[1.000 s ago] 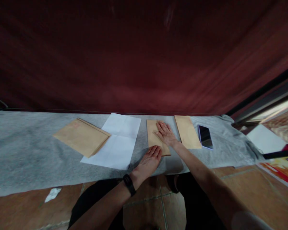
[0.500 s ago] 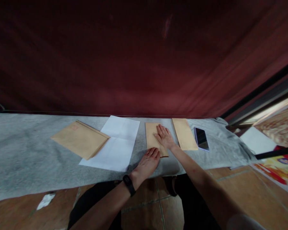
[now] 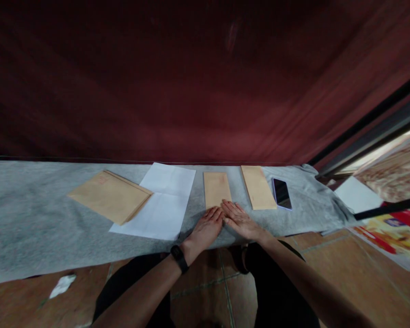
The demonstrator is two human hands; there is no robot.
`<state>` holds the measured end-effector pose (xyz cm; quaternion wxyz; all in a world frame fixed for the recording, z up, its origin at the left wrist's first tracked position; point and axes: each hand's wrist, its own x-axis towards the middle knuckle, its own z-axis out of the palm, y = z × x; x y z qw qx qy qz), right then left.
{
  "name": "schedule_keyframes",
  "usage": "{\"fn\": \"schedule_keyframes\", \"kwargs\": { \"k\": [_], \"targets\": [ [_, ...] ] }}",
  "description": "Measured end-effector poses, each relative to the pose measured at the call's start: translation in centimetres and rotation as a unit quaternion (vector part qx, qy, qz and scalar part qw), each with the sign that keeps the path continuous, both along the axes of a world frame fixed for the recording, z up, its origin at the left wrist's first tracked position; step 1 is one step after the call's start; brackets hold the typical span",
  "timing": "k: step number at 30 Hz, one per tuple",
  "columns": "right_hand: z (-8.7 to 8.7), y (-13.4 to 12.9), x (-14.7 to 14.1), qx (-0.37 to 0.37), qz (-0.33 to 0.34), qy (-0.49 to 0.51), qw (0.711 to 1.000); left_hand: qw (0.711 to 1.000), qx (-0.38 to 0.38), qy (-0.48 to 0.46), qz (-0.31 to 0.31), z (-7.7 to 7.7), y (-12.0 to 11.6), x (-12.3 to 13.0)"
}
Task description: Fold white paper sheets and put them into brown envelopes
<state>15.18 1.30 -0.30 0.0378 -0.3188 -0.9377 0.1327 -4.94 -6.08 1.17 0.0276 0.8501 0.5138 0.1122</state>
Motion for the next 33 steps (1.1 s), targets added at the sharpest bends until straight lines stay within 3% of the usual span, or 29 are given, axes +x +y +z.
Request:
{"fn": "schedule_keyframes", "kwargs": {
  "k": [5,11,18,23,27,33],
  "targets": [
    [0.4,-1.6,1.2,0.007,0.022,0.039,0.999,0.998,-0.004,-0.055,0.005,0.4,0.1,-0.4],
    [0.0,-2.1,0.8,0.022,-0.010,0.070,0.997,0.990,-0.043,-0.131,-0.009,1.5,1.1,-1.5],
    [0.0,-2.3,0.4,0.037,-0.019,0.085,0.995,0.995,0.010,-0.078,0.065,-0.1,2.1,-1.1],
    [-0.6,-2.2,0.4,0.042,-0.023,0.107,0.993,0.996,-0.019,-0.013,0.080,-0.7,3.0,-0.9],
    [-1.3,-2.2,0.4,0.055,-0.027,0.113,0.992,0.996,-0.053,0.021,0.072,0.0,5.5,-0.4],
    [-1.1,-2.1,0.2,0.055,-0.024,0.096,0.994,0.992,-0.040,0.009,0.121,-0.3,11.8,0.9]
  ]
}}
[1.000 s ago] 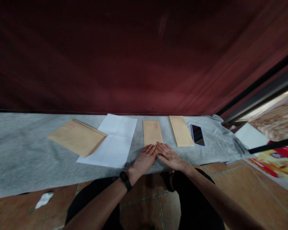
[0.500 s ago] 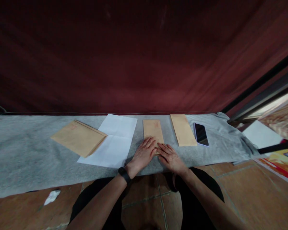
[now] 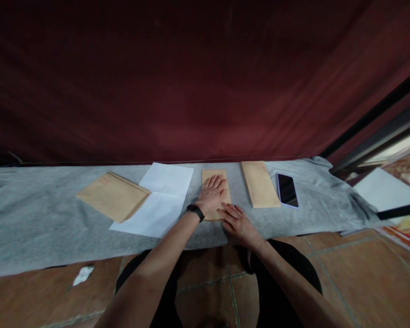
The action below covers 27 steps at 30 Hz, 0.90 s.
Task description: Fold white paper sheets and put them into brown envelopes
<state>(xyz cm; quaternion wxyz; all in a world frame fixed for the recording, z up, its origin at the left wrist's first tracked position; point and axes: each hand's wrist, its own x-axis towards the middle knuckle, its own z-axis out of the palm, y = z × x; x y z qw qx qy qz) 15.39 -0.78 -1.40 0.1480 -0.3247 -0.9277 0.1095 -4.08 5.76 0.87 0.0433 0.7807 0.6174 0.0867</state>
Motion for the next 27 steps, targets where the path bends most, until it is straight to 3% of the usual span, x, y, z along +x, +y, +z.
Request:
{"fn": "schedule_keyframes", "kwargs": {
  "k": [3,6,11,16,22,27],
  "targets": [
    [0.1,0.1,-0.1,-0.003,-0.002,0.005,1.000,1.000,0.028,-0.003,0.015,-0.7,1.6,0.1],
    [0.1,0.4,0.0,-0.011,0.000,0.016,1.000,0.999,0.031,-0.001,-0.014,-1.3,1.1,-0.2],
    [0.0,1.1,0.4,-0.042,0.012,0.054,0.998,0.998,-0.004,0.007,-0.069,-1.4,-2.5,-0.9],
    [0.0,1.7,0.6,-0.066,0.023,0.111,0.991,0.994,-0.049,-0.001,-0.099,-0.3,-6.4,-1.9],
    [-0.5,2.1,0.6,-0.086,0.008,0.178,0.980,0.996,-0.020,-0.001,-0.090,0.4,-10.3,-1.5],
    [-0.6,2.2,0.4,-0.092,-0.023,0.172,0.980,0.997,-0.009,0.050,-0.064,0.4,-11.4,-0.2]
  ]
}}
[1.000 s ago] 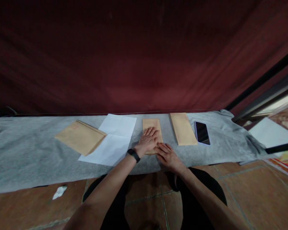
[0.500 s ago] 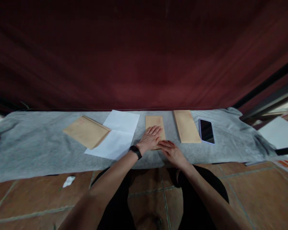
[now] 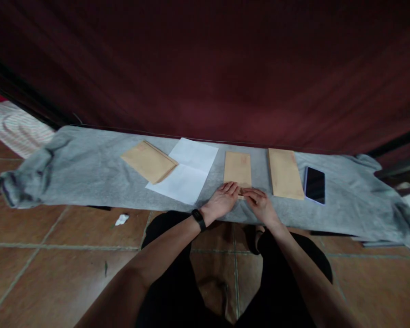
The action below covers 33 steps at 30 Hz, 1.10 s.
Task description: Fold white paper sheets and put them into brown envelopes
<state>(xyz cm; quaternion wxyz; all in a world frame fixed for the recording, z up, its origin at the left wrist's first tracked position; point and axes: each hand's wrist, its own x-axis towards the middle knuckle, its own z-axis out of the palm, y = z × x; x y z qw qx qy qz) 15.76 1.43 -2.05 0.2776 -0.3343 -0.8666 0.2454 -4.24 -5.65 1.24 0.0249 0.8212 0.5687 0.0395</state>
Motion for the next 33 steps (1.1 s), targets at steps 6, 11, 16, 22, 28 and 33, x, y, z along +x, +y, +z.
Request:
{"fn": "schedule_keyframes", "kwargs": {
  "k": [6,11,16,22,28,33],
  "targets": [
    [0.2,-0.2,-0.2,0.016,-0.013,-0.028,0.999,1.000,0.021,0.018,-0.001,-0.1,-0.1,0.4],
    [0.3,-0.5,-0.1,0.038,-0.018,-0.060,0.997,1.000,0.012,-0.001,-0.009,0.2,-0.5,0.8],
    [0.1,-0.6,0.0,0.027,-0.009,-0.058,0.998,0.999,-0.009,-0.005,-0.033,0.3,-1.1,1.5],
    [0.6,-1.7,-0.3,0.049,-0.005,-0.076,0.996,1.000,0.008,-0.001,-0.019,-0.5,-2.6,2.3],
    [0.7,-4.7,-0.4,0.065,0.032,-0.105,0.992,0.999,0.035,-0.031,-0.012,-1.4,-4.0,1.7],
    [-0.2,-5.9,0.0,0.099,0.002,-0.139,0.985,0.998,0.042,-0.044,-0.019,-1.5,-4.2,1.0]
  ]
}}
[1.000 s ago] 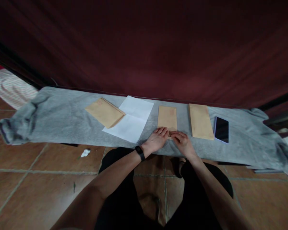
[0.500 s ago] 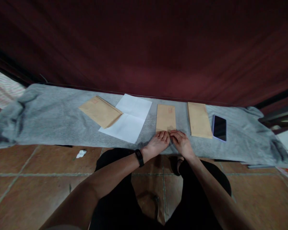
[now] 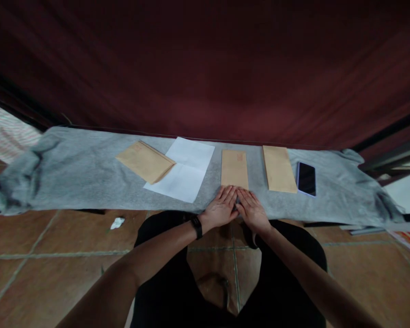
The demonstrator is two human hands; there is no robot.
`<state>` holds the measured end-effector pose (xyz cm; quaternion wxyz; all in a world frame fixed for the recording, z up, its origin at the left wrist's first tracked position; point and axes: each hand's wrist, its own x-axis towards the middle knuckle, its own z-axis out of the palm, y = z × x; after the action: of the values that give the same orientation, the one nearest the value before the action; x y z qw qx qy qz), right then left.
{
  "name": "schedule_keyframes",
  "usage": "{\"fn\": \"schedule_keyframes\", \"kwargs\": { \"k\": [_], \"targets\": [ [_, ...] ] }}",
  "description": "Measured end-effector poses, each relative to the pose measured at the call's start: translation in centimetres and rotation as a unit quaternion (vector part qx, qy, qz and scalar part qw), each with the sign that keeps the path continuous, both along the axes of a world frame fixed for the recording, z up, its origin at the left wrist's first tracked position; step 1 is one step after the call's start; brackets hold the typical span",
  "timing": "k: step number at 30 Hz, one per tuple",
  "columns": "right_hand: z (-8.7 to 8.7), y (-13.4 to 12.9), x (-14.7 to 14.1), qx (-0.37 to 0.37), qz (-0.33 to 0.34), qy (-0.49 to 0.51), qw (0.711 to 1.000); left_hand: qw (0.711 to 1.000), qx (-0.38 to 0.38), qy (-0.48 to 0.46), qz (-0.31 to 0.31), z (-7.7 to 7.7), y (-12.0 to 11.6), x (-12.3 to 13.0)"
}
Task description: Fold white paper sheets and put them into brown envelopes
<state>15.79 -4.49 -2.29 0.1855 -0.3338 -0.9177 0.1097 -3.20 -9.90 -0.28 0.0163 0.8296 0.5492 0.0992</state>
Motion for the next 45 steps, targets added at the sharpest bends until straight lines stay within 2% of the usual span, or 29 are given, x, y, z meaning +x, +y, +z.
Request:
{"fn": "schedule_keyframes", "kwargs": {
  "k": [9,16,27,39,45],
  "targets": [
    [-0.3,-0.3,0.2,0.049,-0.014,-0.015,0.999,0.999,-0.043,0.017,-0.023,-0.8,0.5,-0.6],
    [-0.2,-0.7,-0.4,0.075,-0.029,-0.004,0.997,0.998,-0.049,0.038,-0.013,-0.5,0.5,-0.7],
    [-0.2,-0.9,-0.6,0.082,-0.044,-0.004,0.996,0.999,-0.042,0.024,-0.017,-0.8,0.5,-0.7],
    [0.1,-0.9,-0.8,0.083,-0.048,-0.009,0.995,0.998,-0.056,0.030,-0.009,0.0,0.4,-0.6],
    [0.0,-0.7,-0.6,0.083,-0.037,-0.003,0.996,0.998,-0.057,0.038,-0.010,-0.5,0.5,-0.7]
  ]
}}
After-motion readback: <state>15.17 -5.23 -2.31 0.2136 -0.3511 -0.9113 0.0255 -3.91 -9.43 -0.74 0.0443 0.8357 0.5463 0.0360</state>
